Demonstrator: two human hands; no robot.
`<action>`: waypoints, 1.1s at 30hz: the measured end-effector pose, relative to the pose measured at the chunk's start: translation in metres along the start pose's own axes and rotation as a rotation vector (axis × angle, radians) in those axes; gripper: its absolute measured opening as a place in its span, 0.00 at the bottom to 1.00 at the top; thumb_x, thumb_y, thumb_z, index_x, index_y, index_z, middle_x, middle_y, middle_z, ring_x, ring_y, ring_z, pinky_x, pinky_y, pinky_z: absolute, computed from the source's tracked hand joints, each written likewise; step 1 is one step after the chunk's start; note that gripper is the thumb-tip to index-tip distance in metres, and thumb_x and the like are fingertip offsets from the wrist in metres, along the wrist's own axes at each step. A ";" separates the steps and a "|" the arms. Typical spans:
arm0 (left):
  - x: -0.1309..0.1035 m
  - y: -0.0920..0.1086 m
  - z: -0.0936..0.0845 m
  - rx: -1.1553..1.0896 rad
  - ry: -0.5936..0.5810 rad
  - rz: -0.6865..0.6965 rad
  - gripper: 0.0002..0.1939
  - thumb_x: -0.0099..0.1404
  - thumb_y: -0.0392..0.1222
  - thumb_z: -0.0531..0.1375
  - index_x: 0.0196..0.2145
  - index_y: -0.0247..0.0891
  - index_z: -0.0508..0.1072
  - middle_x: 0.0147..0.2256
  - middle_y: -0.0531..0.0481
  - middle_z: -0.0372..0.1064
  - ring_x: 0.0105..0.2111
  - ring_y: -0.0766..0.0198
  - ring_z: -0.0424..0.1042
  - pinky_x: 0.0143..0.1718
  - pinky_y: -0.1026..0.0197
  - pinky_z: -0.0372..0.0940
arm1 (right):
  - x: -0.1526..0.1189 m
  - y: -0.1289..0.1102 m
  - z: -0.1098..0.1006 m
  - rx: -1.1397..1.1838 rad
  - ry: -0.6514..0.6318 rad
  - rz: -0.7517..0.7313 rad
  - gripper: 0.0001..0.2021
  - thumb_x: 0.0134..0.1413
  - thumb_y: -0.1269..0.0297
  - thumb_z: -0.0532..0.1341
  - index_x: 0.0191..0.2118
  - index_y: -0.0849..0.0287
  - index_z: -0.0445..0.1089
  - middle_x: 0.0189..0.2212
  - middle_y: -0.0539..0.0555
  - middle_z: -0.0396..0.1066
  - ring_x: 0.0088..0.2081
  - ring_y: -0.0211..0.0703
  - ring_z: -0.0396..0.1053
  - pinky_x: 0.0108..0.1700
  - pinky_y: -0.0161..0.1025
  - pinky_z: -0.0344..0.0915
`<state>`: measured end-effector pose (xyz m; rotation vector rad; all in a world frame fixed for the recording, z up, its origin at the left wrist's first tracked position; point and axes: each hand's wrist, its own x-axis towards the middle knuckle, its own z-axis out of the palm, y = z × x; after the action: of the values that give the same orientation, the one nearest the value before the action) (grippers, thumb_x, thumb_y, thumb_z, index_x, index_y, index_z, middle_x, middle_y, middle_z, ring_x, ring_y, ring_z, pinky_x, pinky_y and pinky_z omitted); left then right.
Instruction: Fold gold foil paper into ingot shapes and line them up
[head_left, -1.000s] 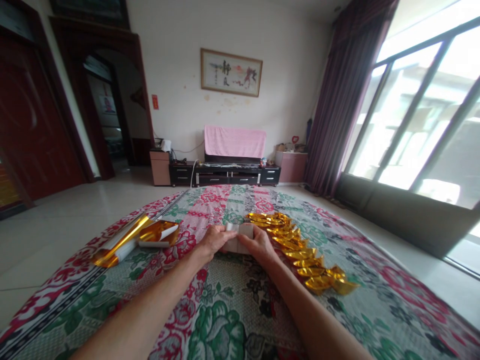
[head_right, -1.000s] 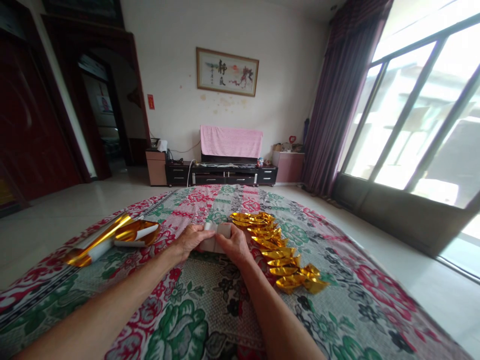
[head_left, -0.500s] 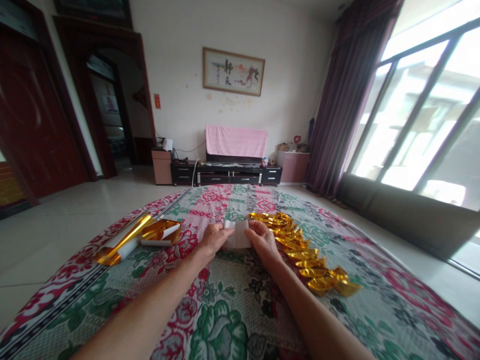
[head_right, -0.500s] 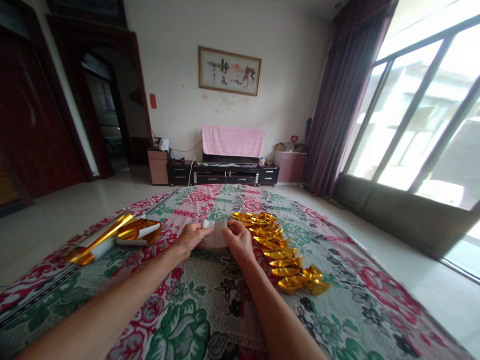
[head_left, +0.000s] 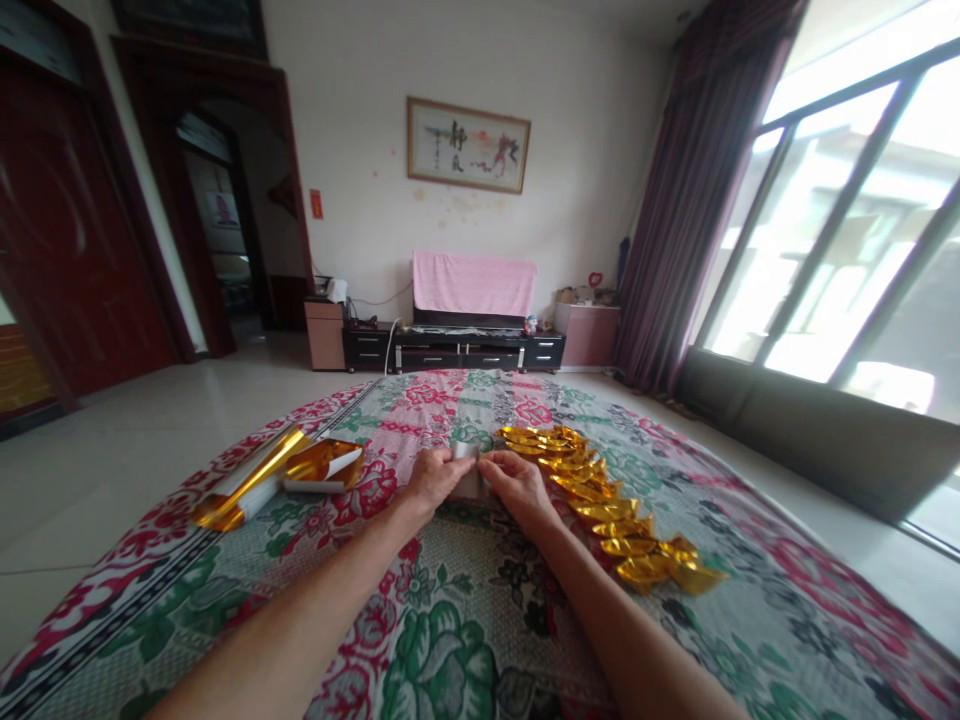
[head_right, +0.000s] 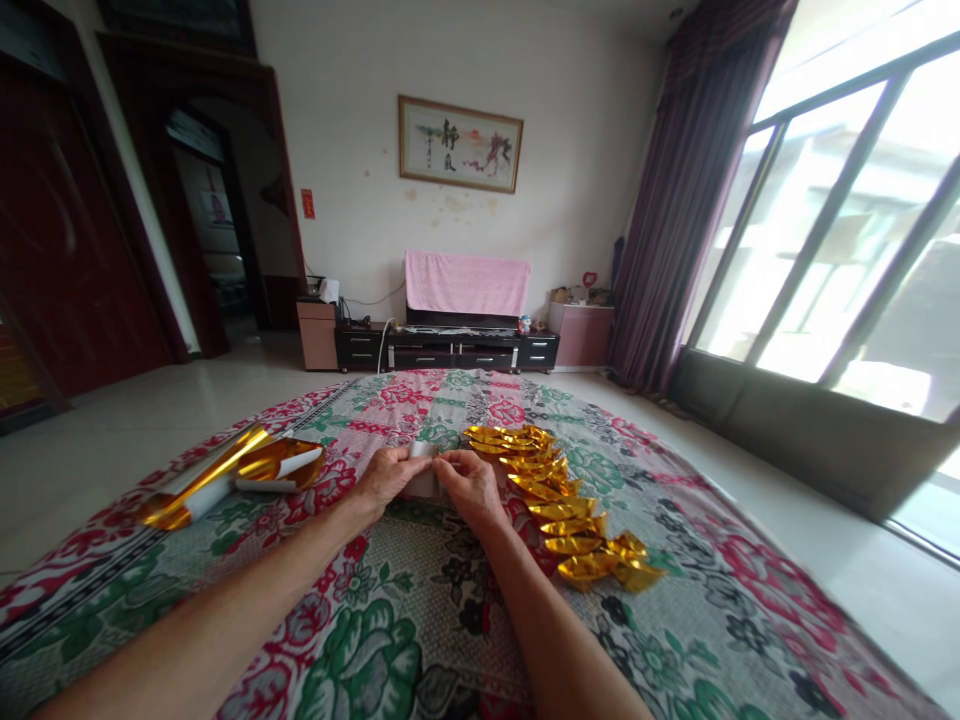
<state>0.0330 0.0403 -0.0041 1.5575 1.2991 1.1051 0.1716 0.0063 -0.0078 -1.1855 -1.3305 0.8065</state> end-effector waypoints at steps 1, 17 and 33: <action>0.000 0.000 0.000 -0.007 -0.006 0.002 0.15 0.49 0.48 0.59 0.27 0.31 0.75 0.18 0.52 0.66 0.20 0.67 0.63 0.18 0.67 0.54 | 0.000 0.000 0.000 -0.015 0.000 -0.003 0.16 0.42 0.54 0.60 0.31 0.63 0.70 0.24 0.51 0.69 0.25 0.35 0.63 0.25 0.30 0.58; -0.005 0.005 0.001 -0.265 -0.162 -0.074 0.15 0.48 0.41 0.60 0.34 0.32 0.75 0.23 0.51 0.71 0.20 0.67 0.67 0.20 0.67 0.60 | 0.002 0.003 0.001 0.429 -0.132 0.080 0.25 0.34 0.64 0.66 0.44 0.58 0.63 0.28 0.48 0.70 0.25 0.35 0.67 0.29 0.33 0.64; -0.005 0.005 -0.003 -0.158 -0.262 -0.053 0.13 0.48 0.45 0.60 0.29 0.31 0.73 0.20 0.53 0.67 0.18 0.69 0.63 0.18 0.69 0.54 | 0.007 0.010 -0.002 0.293 -0.095 0.074 0.21 0.38 0.61 0.63 0.43 0.59 0.66 0.24 0.46 0.67 0.24 0.35 0.65 0.27 0.33 0.62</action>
<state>0.0309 0.0348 0.0008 1.4851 1.0463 0.9127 0.1765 0.0154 -0.0149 -0.9778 -1.2009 1.0823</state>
